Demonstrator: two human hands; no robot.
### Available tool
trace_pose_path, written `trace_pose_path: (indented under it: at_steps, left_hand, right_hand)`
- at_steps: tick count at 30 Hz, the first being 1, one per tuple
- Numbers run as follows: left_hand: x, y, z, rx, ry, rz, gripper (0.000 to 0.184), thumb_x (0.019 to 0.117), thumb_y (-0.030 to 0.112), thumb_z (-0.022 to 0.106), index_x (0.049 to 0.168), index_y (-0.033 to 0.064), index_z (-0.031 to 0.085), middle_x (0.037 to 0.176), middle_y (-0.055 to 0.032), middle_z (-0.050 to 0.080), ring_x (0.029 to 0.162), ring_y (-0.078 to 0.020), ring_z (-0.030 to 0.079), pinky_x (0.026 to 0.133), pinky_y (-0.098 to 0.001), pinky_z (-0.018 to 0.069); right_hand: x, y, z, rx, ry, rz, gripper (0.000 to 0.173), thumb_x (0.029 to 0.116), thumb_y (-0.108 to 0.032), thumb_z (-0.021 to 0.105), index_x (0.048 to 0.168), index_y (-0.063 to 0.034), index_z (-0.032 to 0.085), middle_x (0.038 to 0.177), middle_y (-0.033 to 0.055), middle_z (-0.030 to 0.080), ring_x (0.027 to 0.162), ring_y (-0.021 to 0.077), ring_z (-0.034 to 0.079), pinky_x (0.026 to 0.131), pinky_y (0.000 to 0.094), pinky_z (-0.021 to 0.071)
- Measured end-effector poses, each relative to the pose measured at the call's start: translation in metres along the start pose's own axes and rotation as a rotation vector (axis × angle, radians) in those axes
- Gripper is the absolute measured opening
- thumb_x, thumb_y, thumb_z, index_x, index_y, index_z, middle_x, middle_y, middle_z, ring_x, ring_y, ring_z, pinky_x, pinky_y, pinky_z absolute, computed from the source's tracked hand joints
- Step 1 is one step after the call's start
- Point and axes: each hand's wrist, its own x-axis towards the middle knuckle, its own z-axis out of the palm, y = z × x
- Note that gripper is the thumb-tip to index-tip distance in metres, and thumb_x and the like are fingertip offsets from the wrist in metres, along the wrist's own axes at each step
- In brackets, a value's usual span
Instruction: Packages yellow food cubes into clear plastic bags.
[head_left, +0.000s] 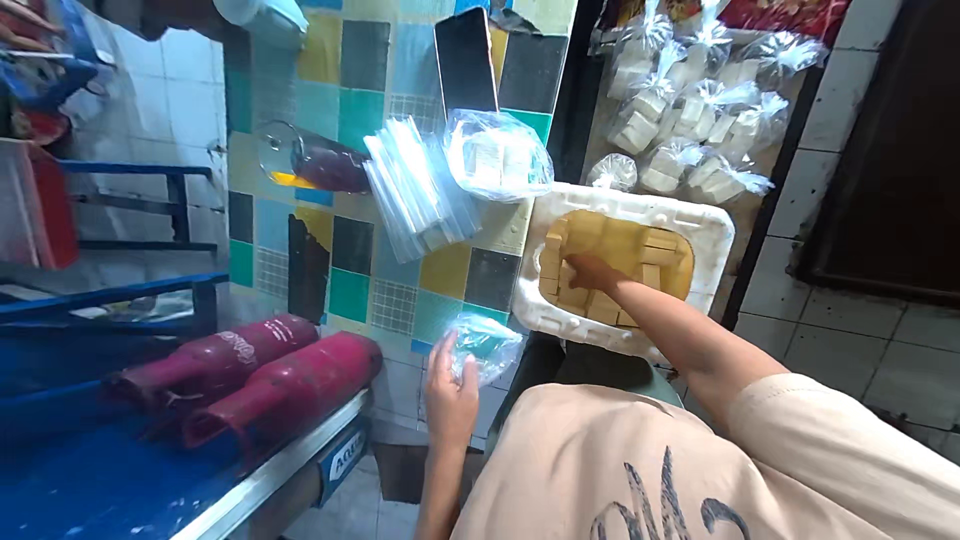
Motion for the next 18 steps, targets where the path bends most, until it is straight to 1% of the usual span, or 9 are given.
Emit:
trace_pose_path:
  at_steps: [2, 4, 6, 8, 11, 13, 15, 17, 18]
  left_hand:
    - [0.013, 0.005, -0.002, -0.013, -0.008, 0.049, 0.031, 0.0987, 0.01, 0.052, 0.123, 0.0007, 0.068, 0.141, -0.0253, 0.056, 0.104, -0.0236, 0.068, 0.076, -0.0338, 0.0578]
    - [0.024, 0.011, -0.007, -0.024, -0.036, 0.099, 0.029, 0.0983, 0.004, 0.049, 0.116, 0.0032, 0.072, 0.143, -0.0259, 0.053, 0.095, -0.0212, 0.069, 0.07, -0.0316, 0.0567]
    - [0.034, 0.019, -0.012, -0.004, -0.054, 0.162, 0.035, 0.0969, -0.001, 0.046, 0.121, 0.0024, 0.071, 0.147, -0.0257, 0.051, 0.101, -0.0251, 0.07, 0.078, -0.0357, 0.0574]
    - [0.042, 0.03, -0.019, 0.029, -0.103, 0.198, 0.043, 0.0975, -0.004, 0.045, 0.138, -0.0023, 0.06, 0.155, -0.026, 0.043, 0.123, -0.0358, 0.062, 0.098, -0.0454, 0.0522]
    - [0.055, 0.046, -0.025, 0.117, -0.098, 0.251, 0.05, 0.0979, -0.002, 0.048, 0.148, -0.0006, 0.051, 0.158, -0.0234, 0.039, 0.114, -0.0383, 0.067, 0.093, -0.0493, 0.0544]
    - [0.063, 0.051, -0.027, 0.116, -0.084, 0.311, 0.05, 0.0981, 0.003, 0.054, 0.147, 0.0003, 0.051, 0.158, -0.0231, 0.04, 0.113, -0.0386, 0.067, 0.092, -0.0512, 0.0554]
    - [0.071, 0.058, -0.03, 0.109, -0.085, 0.355, 0.047, 0.0988, 0.007, 0.057, 0.146, -0.0001, 0.053, 0.158, -0.0231, 0.039, 0.118, -0.039, 0.064, 0.096, -0.0513, 0.0538]
    - [0.075, 0.071, -0.035, 0.144, -0.149, 0.338, 0.047, 0.1006, 0.007, 0.053, 0.148, 0.0019, 0.052, 0.162, -0.0212, 0.034, 0.121, -0.0382, 0.063, 0.097, -0.051, 0.0527]
    - [0.076, 0.078, -0.038, 0.168, -0.196, 0.318, 0.048, 0.1015, 0.006, 0.05, 0.15, 0.0036, 0.049, 0.164, -0.02, 0.03, 0.121, -0.0373, 0.062, 0.098, -0.0503, 0.0519]
  right_hand:
    - [-0.003, 0.012, -0.001, 0.089, 0.062, 0.002, 0.05, 0.0861, -0.01, 0.081, 0.128, 0.0087, 0.061, 0.123, 0.0325, 0.064, 0.119, 0.0492, 0.06, 0.102, 0.0669, 0.045]
    - [-0.01, 0.025, -0.004, 0.237, 0.152, -0.014, 0.048, 0.0831, -0.014, 0.086, 0.12, 0.0091, 0.064, 0.115, 0.0305, 0.067, 0.111, 0.0459, 0.064, 0.099, 0.0649, 0.0478]
    - [-0.039, 0.015, -0.019, 0.455, 0.179, 0.023, 0.046, 0.0852, -0.012, 0.084, 0.122, 0.007, 0.064, 0.114, 0.0273, 0.068, 0.107, 0.04, 0.067, 0.098, 0.0597, 0.0518]
    - [-0.082, -0.007, -0.037, 0.556, 0.237, 0.023, 0.041, 0.0886, -0.01, 0.08, 0.124, 0.0047, 0.064, 0.114, 0.0242, 0.068, 0.105, 0.0348, 0.068, 0.096, 0.0547, 0.0537]
    - [-0.112, -0.017, -0.045, 0.166, 0.548, 0.009, 0.029, 0.0867, -0.013, 0.082, 0.107, 0.0039, 0.071, 0.1, 0.0271, 0.071, 0.096, 0.046, 0.069, 0.085, 0.0677, 0.0515]
    - [-0.129, -0.02, -0.045, 0.193, 0.723, 0.003, 0.029, 0.086, -0.012, 0.083, 0.106, 0.0052, 0.071, 0.102, 0.0289, 0.071, 0.099, 0.0482, 0.068, 0.088, 0.0696, 0.0501]
    - [-0.151, -0.037, -0.046, 0.509, 0.829, -0.058, 0.032, 0.0859, -0.009, 0.083, 0.111, 0.0039, 0.069, 0.103, 0.0224, 0.071, 0.096, 0.0348, 0.069, 0.087, 0.0575, 0.0535]
    - [-0.175, -0.071, -0.042, 0.974, 0.776, -0.211, 0.03, 0.0907, -0.001, 0.075, 0.119, -0.0011, 0.062, 0.102, 0.009, 0.07, 0.09, 0.016, 0.069, 0.081, 0.0382, 0.0598]
    - [-0.187, -0.093, -0.039, 1.179, 0.707, -0.294, 0.028, 0.0941, 0.002, 0.068, 0.12, -0.0031, 0.06, 0.101, 0.0063, 0.071, 0.088, 0.0148, 0.071, 0.08, 0.0373, 0.0616]
